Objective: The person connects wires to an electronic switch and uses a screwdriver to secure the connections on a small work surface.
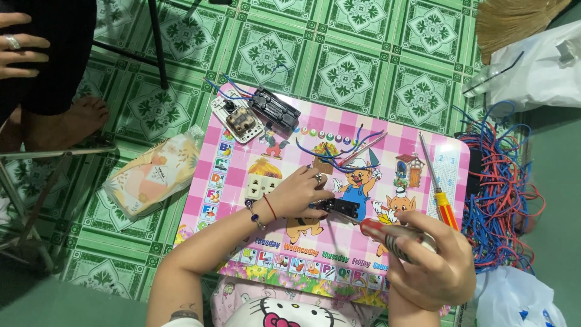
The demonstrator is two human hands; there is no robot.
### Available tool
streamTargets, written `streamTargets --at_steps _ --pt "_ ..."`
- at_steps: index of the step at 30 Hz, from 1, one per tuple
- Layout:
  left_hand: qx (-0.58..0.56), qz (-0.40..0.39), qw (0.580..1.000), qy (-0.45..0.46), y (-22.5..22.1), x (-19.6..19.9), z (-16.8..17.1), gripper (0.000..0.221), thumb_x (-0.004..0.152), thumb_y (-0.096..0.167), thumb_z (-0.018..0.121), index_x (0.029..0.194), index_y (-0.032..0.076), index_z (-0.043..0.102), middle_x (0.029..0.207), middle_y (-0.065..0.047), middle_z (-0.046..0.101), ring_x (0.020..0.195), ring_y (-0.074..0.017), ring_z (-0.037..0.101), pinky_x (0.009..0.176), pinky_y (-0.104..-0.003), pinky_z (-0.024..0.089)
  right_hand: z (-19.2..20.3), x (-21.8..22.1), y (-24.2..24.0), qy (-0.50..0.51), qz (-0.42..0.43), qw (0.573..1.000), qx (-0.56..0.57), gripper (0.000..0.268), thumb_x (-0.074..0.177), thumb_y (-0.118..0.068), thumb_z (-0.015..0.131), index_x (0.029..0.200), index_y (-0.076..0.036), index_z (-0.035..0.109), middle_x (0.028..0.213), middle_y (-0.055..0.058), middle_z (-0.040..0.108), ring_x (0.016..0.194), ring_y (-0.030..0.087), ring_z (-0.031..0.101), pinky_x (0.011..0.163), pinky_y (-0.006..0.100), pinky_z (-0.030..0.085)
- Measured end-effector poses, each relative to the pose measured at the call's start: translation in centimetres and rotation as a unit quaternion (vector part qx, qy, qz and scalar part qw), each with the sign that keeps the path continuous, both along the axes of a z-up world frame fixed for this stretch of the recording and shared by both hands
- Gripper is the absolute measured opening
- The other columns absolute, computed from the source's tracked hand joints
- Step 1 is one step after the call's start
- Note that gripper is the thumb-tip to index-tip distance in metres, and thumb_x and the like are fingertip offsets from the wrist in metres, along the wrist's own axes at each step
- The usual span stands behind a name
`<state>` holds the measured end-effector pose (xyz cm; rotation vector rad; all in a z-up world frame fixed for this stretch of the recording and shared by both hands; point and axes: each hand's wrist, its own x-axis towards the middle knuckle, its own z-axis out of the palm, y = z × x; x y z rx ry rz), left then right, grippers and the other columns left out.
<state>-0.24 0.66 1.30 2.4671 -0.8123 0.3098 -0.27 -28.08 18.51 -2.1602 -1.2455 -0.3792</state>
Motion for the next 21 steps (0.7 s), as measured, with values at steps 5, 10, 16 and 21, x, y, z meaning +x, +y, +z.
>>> streamTargets --at_steps 5,10,16,21 --pt "0.0 0.002 1.0 0.003 -0.1 0.0 -0.2 0.04 0.078 0.046 0.077 0.107 0.019 0.077 0.095 -0.005 0.059 0.094 -0.0255 0.051 0.087 -0.039 0.04 1.9 -0.1 2.0 -0.016 -0.002 1.0 -0.007 0.045 0.064 -0.012 0.088 0.104 -0.011 0.067 0.114 0.018 0.068 0.083 0.023 0.073 0.065 0.031 0.056" --pt "0.009 0.001 1.0 -0.005 -0.1 0.1 -0.5 0.041 0.078 0.047 0.077 0.108 0.019 0.077 0.093 -0.004 0.057 0.094 -0.024 0.05 0.086 -0.038 0.039 0.5 0.3 0.4 -0.001 0.057 0.998 -0.021 0.062 0.059 -0.012 0.086 0.115 -0.019 0.061 0.131 0.019 0.06 0.099 0.027 0.074 0.076 0.034 0.062" --pt "0.033 -0.013 0.999 -0.001 0.0 0.1 -0.5 0.044 0.081 0.048 0.074 0.11 0.016 0.073 0.094 -0.003 0.068 0.093 -0.0231 0.056 0.088 -0.037 0.042 0.9 -0.1 1.2 -0.024 -0.026 0.999 0.007 0.042 0.064 -0.008 0.091 0.094 -0.013 0.062 0.108 0.016 0.07 0.083 0.025 0.073 0.067 0.034 0.058" --pt "0.043 -0.029 0.999 -0.016 -0.2 0.0 -0.5 0.045 0.079 0.042 0.08 0.106 0.014 0.056 0.079 -0.002 0.07 0.091 -0.0239 0.058 0.09 -0.038 0.039 1.0 -0.4 1.7 -0.058 -0.058 0.997 -0.014 0.053 0.065 -0.013 0.092 0.104 -0.015 0.056 0.111 0.013 0.071 0.08 0.022 0.07 0.067 0.035 0.052"
